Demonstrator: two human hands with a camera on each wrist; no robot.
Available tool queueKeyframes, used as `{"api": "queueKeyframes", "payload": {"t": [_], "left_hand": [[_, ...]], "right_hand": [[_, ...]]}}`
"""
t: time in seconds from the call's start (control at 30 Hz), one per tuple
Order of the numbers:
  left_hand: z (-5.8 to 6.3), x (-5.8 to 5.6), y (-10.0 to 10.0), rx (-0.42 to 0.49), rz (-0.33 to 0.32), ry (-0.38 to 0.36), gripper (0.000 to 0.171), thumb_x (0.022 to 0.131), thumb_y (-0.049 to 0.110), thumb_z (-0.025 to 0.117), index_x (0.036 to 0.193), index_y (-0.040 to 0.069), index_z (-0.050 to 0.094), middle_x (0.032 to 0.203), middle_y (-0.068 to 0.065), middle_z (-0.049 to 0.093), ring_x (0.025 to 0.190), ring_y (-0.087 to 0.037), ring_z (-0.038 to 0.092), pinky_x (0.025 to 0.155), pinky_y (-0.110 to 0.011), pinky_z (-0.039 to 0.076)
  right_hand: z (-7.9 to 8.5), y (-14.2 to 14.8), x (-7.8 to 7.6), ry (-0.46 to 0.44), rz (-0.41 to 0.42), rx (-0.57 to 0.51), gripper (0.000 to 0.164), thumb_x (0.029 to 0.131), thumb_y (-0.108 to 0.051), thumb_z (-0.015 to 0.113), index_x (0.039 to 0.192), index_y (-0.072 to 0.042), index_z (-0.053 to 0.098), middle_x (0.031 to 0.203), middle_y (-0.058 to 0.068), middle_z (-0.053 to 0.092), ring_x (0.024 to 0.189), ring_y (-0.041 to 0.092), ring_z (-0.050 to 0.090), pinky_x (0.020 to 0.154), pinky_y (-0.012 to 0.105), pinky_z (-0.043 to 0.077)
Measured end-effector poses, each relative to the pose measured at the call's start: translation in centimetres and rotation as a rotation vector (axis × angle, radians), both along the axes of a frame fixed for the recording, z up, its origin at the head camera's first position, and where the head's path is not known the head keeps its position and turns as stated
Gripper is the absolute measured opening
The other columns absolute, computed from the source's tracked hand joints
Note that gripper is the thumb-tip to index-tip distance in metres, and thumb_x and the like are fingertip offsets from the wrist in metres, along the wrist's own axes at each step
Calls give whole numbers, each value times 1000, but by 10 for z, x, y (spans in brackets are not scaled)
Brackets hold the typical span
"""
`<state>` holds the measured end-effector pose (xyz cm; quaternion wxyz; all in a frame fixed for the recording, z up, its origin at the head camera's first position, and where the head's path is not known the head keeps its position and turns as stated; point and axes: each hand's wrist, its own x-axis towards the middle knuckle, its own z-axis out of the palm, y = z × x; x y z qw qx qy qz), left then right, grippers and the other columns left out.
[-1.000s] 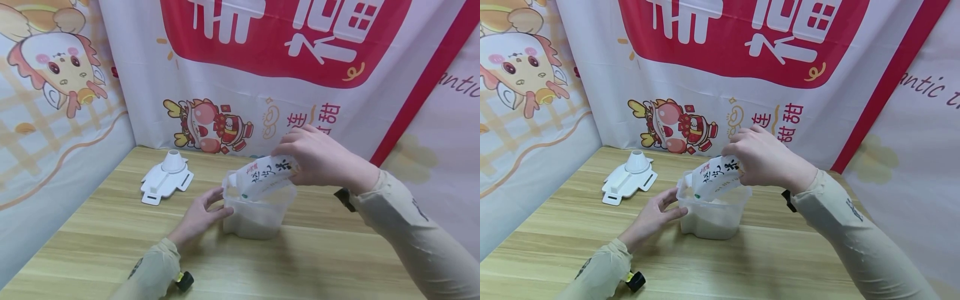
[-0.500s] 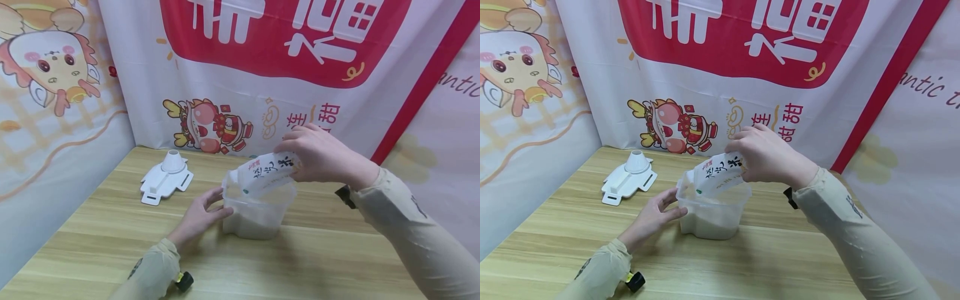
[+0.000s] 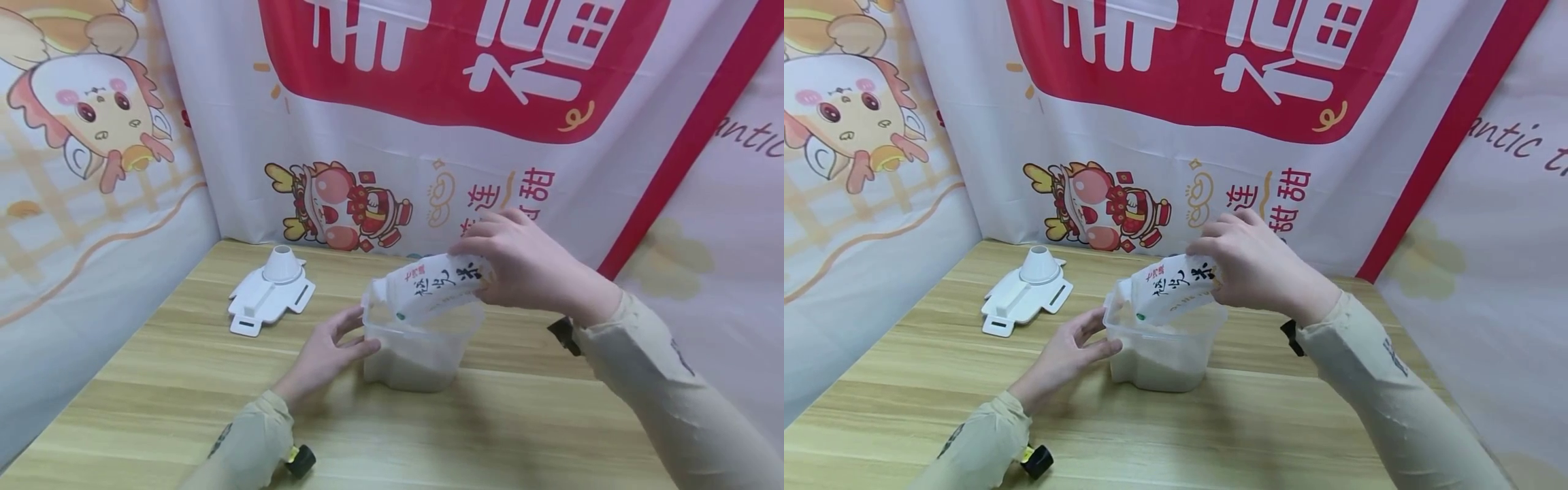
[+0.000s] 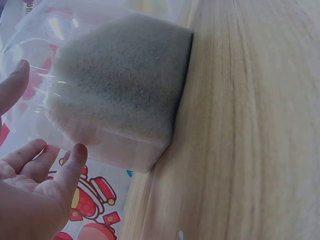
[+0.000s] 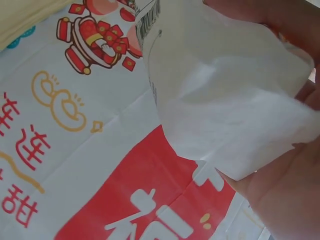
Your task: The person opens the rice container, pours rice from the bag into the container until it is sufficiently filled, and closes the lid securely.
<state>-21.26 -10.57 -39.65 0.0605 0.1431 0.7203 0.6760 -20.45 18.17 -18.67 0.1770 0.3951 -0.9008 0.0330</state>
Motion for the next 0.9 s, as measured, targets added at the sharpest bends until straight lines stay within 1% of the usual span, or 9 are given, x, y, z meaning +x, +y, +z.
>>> {"api": "queueKeyframes", "payload": {"t": [0.17, 0.27, 0.4, 0.53, 0.77, 0.9], "left_hand": [[-1, 0, 0, 15, -3, -5, 73, 79, 28, 84, 143, 18, 49, 144, -4, 49, 130, -28, 46, 101, -38, 46], [0, 0, 0, 15, -7, -7, 74, 79, 28, 84, 143, 18, 48, 144, -4, 49, 130, -29, 46, 101, -39, 47], [1, 1, -1, 8, -2, -10, 74, 79, 30, 84, 143, 19, 48, 144, -5, 49, 128, -30, 49, 100, -39, 47], [1, 0, -1, 5, 1, -11, 74, 79, 31, 84, 143, 19, 48, 144, -5, 49, 128, -31, 49, 100, -40, 47], [2, 0, -1, -4, 7, -7, 73, 80, 29, 83, 143, 18, 48, 144, -5, 49, 131, -29, 46, 101, -39, 46], [2, 0, -1, -14, 8, -7, 74, 80, 31, 83, 143, 18, 48, 144, -4, 49, 130, -29, 47, 101, -39, 47]], "right_hand": [[-12, 4, 0, 8, 21, -7, 62, 58, -22, 97, 115, -17, 73, 115, 0, 67, 106, 22, 56, 96, 49, 41], [-14, 4, 0, 28, 37, -3, 61, 58, -21, 97, 114, -16, 73, 114, 1, 67, 105, 22, 56, 97, 49, 40], [-12, 4, -1, 55, 58, -10, 64, 56, -23, 97, 115, -16, 73, 115, 2, 67, 106, 22, 56, 98, 49, 39], [-8, 3, -2, 52, 67, -9, 66, 56, -24, 98, 116, -16, 72, 115, 2, 67, 106, 22, 56, 96, 48, 41], [-6, 6, -2, 6, 34, -16, 65, 56, -25, 97, 116, -18, 72, 117, 1, 66, 107, 21, 55, 95, 49, 41], [-3, 8, -3, 3, 18, -21, 66, 56, -24, 98, 117, -19, 72, 117, 1, 66, 108, 21, 55, 95, 50, 42]]}}
